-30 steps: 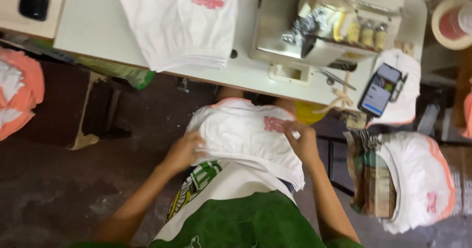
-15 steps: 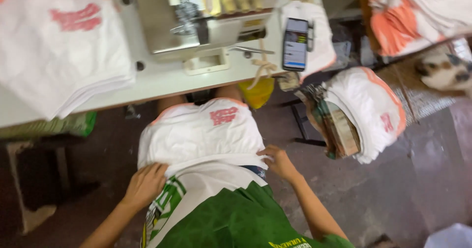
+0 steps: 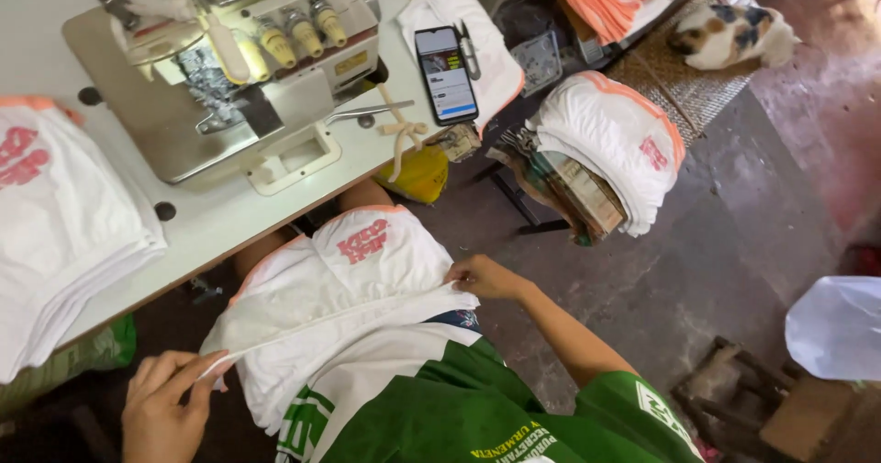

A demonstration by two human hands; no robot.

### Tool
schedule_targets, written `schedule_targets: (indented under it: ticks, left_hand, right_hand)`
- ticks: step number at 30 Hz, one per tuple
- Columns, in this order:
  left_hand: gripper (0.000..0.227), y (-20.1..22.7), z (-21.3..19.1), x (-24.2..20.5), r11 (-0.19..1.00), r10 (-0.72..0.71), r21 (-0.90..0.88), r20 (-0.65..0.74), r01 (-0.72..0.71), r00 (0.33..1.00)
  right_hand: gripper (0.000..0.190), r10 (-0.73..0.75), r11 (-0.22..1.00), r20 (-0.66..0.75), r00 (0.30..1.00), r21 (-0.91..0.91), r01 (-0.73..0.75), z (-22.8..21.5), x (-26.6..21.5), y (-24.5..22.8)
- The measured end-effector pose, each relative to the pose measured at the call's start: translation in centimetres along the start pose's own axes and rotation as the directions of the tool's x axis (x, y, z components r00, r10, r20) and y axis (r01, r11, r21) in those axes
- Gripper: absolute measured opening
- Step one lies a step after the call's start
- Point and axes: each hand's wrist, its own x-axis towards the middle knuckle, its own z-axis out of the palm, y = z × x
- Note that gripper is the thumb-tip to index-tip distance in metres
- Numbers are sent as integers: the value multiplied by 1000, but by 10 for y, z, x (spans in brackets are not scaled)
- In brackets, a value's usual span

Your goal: A person is inspecting and sorting white garments at a sewing workstation, occasionally checking a smartphone.

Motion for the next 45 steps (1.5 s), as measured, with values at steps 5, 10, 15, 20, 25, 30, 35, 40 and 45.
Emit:
schedule_targets:
  ticks: [5, 10, 15, 20, 25, 30, 35, 40, 45]
  left_hand:
    - [8, -26, -57, 3, 920, -270, -142, 445, 365, 854]
    - [51, -15, -99, 78, 245, 493, -967, 185, 69, 850]
    - [45, 68, -84, 110, -232, 23, -901, -383, -367, 924]
    - [26, 136, -14, 162, 817, -163, -569, -381, -92, 910]
    - [18, 112, 25, 166, 876, -247, -480, -360, 48, 900]
    - [16, 115, 38, 161, 891, -279, -445, -372, 94, 885]
    - [15, 126, 45, 161, 922, -265, -369, -381, 117, 886]
    - [34, 76, 45, 143, 1000, -21, 0, -345, 22, 938]
    - [34, 28, -51, 158, 940, 283, 242, -150, -242, 947]
  right_hand:
    - [14, 172, 919, -301, 938, 393, -42, -69, -1, -23]
    - [10, 17, 802, -470, 883, 534, 269, -98, 88, -92]
    - [13, 18, 617, -424, 905, 718, 324, -64, 175, -203]
    - [19, -3, 642, -394, 919, 704, 304, -34, 174, -260]
    - [15, -117, 771, -385, 916, 546, 328, -28, 164, -285]
    - [17, -169, 797, -411, 896, 478, 369, -22, 163, -274]
    - [17, -151, 721, -435, 888, 566, 400, -22, 148, -271]
    - [11, -82, 846, -630, 773, 366, 388, -66, 148, -191]
    - [9, 184, 788, -754, 631, 497, 364, -106, 180, -128]
